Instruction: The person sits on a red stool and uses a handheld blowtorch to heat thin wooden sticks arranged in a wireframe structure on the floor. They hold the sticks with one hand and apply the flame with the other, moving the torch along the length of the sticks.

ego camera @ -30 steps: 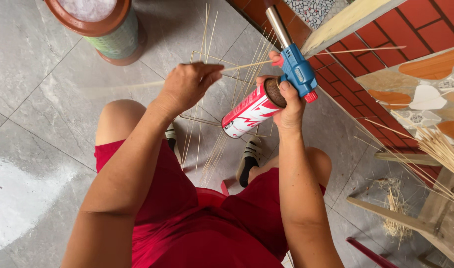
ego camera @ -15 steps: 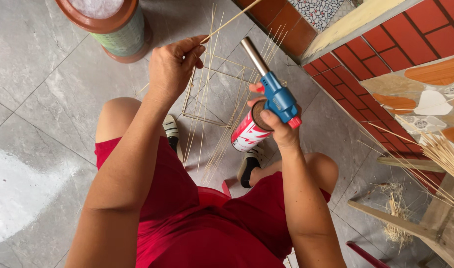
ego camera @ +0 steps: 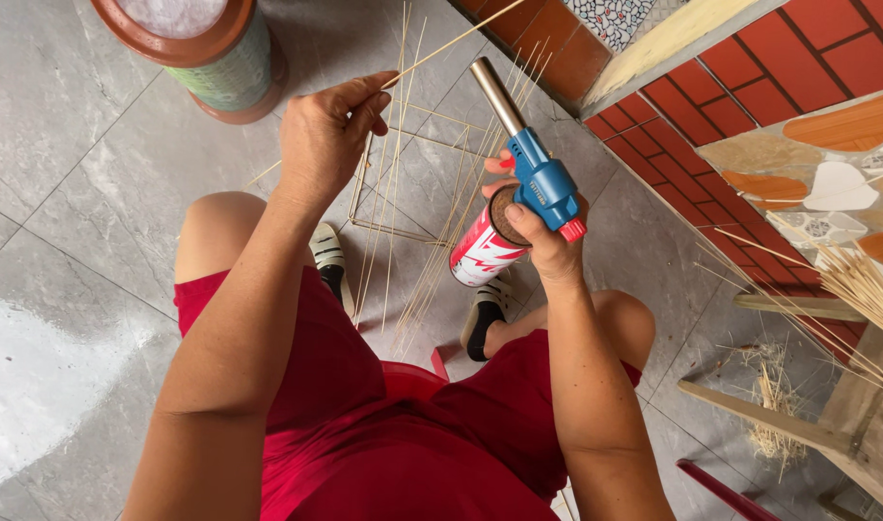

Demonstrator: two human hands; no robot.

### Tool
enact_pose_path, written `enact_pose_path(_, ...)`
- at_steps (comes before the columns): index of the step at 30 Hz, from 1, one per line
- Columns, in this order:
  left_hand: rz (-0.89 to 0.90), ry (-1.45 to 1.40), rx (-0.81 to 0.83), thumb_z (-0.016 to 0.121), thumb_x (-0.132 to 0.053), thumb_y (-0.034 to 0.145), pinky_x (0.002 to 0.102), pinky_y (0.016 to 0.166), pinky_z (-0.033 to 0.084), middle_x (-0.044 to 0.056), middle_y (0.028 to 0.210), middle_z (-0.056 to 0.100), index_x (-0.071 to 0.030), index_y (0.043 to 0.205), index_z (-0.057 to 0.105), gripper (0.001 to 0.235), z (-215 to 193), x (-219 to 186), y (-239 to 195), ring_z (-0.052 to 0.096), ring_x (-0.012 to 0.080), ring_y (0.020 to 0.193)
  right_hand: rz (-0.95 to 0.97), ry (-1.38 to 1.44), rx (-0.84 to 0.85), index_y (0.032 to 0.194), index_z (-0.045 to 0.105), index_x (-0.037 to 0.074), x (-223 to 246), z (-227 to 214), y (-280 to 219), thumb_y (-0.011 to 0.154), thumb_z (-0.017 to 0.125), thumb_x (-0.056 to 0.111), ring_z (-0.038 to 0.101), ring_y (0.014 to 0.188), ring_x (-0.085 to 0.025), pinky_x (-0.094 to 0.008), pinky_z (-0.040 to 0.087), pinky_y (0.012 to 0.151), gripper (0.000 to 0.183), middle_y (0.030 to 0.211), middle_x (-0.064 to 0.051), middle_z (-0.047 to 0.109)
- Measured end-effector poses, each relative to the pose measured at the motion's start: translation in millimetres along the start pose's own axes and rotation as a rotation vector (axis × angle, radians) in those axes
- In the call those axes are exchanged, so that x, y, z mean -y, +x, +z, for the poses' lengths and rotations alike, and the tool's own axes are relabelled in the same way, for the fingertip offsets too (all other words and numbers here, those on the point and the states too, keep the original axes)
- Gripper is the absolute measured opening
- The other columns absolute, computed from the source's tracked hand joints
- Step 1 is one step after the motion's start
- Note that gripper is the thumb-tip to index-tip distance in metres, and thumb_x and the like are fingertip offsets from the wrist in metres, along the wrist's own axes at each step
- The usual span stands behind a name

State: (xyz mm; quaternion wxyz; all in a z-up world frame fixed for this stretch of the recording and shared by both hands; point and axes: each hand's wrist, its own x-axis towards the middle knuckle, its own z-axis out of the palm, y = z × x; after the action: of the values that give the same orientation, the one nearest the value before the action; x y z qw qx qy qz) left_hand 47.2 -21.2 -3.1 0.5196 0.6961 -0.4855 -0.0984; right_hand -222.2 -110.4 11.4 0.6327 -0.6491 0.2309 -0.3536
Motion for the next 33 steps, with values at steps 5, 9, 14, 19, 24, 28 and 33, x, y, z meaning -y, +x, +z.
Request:
enact_pose_path(5,-0.012,0.027,0.005,0.073,-0.021,0.102,0.023,0.055,0.053,-0.001,0.075,0.077,-0.017,0.122,0.078,0.021,-0.8,-0.2,-0.5,0.073,0.004,0.067,-0.04,-0.013,0.019,0.136,0.06,-0.006,-0.4,2.6,-0.4,0.087,0.074,0.027,0.071,0.115,-0.029,-0.043,0.061,0.099,0.061,0.131,-0.02,0.067)
enact_pose_path(9,-0.014,0.014,0.018,0.072,-0.021,0.103,0.023,0.056,0.053,-0.001,0.075,0.077,-0.016,0.123,0.077,0.022,-2.3,-2.0,-1.5,0.073,0.004,0.067,-0.015,-0.018,0.051,0.136,0.06,-0.007,-0.9,6.1,-3.3,0.087,0.074,0.028,0.073,0.111,-0.029,-0.042,0.06,0.1,0.061,0.132,-0.02,0.068)
enact_pose_path(14,-0.023,0.032,0.041,0.072,-0.023,0.103,0.024,0.055,0.053,-0.001,0.074,0.076,-0.016,0.123,0.077,0.022,-4.8,-4.0,-1.8,0.072,0.0046,0.065,-0.015,-0.022,0.009,0.136,0.06,-0.006,0.7,3.5,-0.2,0.086,0.074,0.028,0.072,0.109,-0.029,-0.042,0.06,0.099,0.062,0.128,-0.02,0.069)
enact_pose_path(19,-0.024,0.04,0.073,0.07,-0.024,0.104,0.025,0.055,0.053,-0.002,0.074,0.076,-0.016,0.125,0.076,0.023,-6.4,-5.0,-1.9,0.072,0.0046,0.064,-0.012,-0.017,0.018,0.136,0.06,-0.007,0.7,3.0,-0.9,0.087,0.074,0.028,0.073,0.108,-0.029,-0.042,0.06,0.099,0.062,0.126,-0.022,0.07)
enact_pose_path(24,-0.056,0.022,0.094,0.069,-0.026,0.105,0.026,0.052,0.051,-0.001,0.072,0.075,-0.017,0.126,0.076,0.024,-7.5,-7.7,-1.8,0.068,0.0053,0.057,-0.008,-0.033,0.05,0.136,0.06,-0.006,-2.6,8.0,-2.9,0.086,0.074,0.028,0.072,0.113,-0.029,-0.042,0.061,0.1,0.063,0.127,-0.022,0.069)
enact_pose_path(28,-0.073,0.007,0.108,0.068,-0.026,0.105,0.026,0.05,0.05,-0.002,0.071,0.075,-0.016,0.125,0.076,0.024,-8.8,-8.2,-1.5,0.064,0.0058,0.052,-0.002,-0.025,0.016,0.137,0.06,-0.006,-0.2,3.5,-1.5,0.086,0.075,0.028,0.073,0.108,-0.028,-0.042,0.06,0.1,0.063,0.126,-0.022,0.07)
enact_pose_path(33,-0.044,0.022,0.122,0.067,-0.025,0.105,0.026,0.047,0.049,-0.001,0.071,0.075,-0.015,0.126,0.076,0.025,-7.8,-5.0,-0.8,0.063,0.0061,0.05,-0.025,-0.009,0.019,0.136,0.06,-0.006,-2.1,5.0,-2.9,0.087,0.075,0.029,0.072,0.115,-0.028,-0.042,0.062,0.099,0.062,0.128,-0.02,0.068)
